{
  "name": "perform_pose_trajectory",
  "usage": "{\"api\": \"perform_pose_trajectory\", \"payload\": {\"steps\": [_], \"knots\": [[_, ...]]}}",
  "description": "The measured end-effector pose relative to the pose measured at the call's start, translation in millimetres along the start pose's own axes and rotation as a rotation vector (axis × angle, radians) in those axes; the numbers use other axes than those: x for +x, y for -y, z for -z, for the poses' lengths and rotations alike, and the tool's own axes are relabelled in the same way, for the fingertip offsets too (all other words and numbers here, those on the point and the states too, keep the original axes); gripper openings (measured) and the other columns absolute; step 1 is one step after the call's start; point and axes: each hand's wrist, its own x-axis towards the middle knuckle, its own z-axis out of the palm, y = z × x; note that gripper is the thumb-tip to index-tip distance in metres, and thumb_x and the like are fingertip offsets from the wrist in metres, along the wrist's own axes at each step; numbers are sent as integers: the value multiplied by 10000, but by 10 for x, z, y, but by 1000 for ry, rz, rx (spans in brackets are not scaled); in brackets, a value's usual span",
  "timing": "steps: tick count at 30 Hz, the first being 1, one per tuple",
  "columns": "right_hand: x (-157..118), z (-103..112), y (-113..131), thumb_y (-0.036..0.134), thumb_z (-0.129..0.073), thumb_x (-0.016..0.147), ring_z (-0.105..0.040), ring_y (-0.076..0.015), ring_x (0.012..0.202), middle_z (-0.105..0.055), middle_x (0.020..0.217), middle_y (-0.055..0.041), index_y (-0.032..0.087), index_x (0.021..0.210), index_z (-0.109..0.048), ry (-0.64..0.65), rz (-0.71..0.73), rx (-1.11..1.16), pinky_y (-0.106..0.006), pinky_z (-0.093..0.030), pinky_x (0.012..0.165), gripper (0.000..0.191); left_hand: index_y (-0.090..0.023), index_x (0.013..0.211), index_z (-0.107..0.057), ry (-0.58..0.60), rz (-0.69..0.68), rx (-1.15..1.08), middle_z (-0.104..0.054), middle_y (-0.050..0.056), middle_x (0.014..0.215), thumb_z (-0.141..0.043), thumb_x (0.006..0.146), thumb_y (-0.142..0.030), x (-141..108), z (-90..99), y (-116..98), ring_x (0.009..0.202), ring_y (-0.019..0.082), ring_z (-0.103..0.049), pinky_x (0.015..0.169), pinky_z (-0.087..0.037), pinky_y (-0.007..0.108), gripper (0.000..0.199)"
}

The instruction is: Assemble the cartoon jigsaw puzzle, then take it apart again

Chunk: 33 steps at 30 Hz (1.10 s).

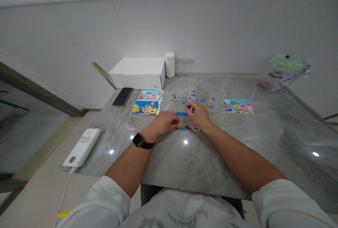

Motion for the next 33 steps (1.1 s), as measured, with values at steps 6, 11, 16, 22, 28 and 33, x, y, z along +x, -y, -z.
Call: {"api": "perform_pose_trajectory", "payload": {"steps": [6,11,16,22,28,33], "knots": [[67,49,-199,386,-597,917,-583,-167,699,-709,859,-39,198,901,-708,-294,-104,230,-296,-476,732,219,-233,1004,-771,-115,57,-106,-748,55,1005,-688,920,-235,22,-8,164,917,218,-680,892,-531,363,118],[143,65,-365,488,-598,878,-593,-178,735,-686,830,-33,196,925,-679,-377,-255,409,-287,-489,709,307,-210,1058,-742,-309,179,-147,-728,55,1016,-646,942,-221,91,-138,336,887,193,-657,860,-540,348,151],[149,70,-389,504,-622,848,-608,-181,766,-682,826,-26,199,902,-664,-394,-277,466,-288,-506,733,313,-199,1050,-738,-398,197,-186,-713,49,1017,-625,950,-195,208,-241,349,862,173,-638,837,-535,329,151],[129,28,-403,515,-597,872,-621,-187,744,-712,845,-46,199,918,-690,-354,-295,336,-292,-508,714,333,-204,1001,-746,-476,184,-296,-703,46,1009,-632,948,-201,256,-249,297,800,151,-606,774,-522,298,126],[183,16,-324,439,-590,913,-639,-174,740,-766,941,-49,195,1011,-744,-126,-209,216,-292,-514,733,305,-198,980,-745,-590,309,-391,-712,34,988,-630,939,-205,286,-242,334,759,142,-588,763,-517,295,122],[347,-12,-154,266,-650,913,-651,-165,792,-779,988,-44,206,1014,-769,165,-45,-49,-293,-502,806,167,-209,1152,-702,-672,364,-436,-687,23,1000,-609,935,-185,303,-250,323,723,133,-574,743,-513,288,237]]}}
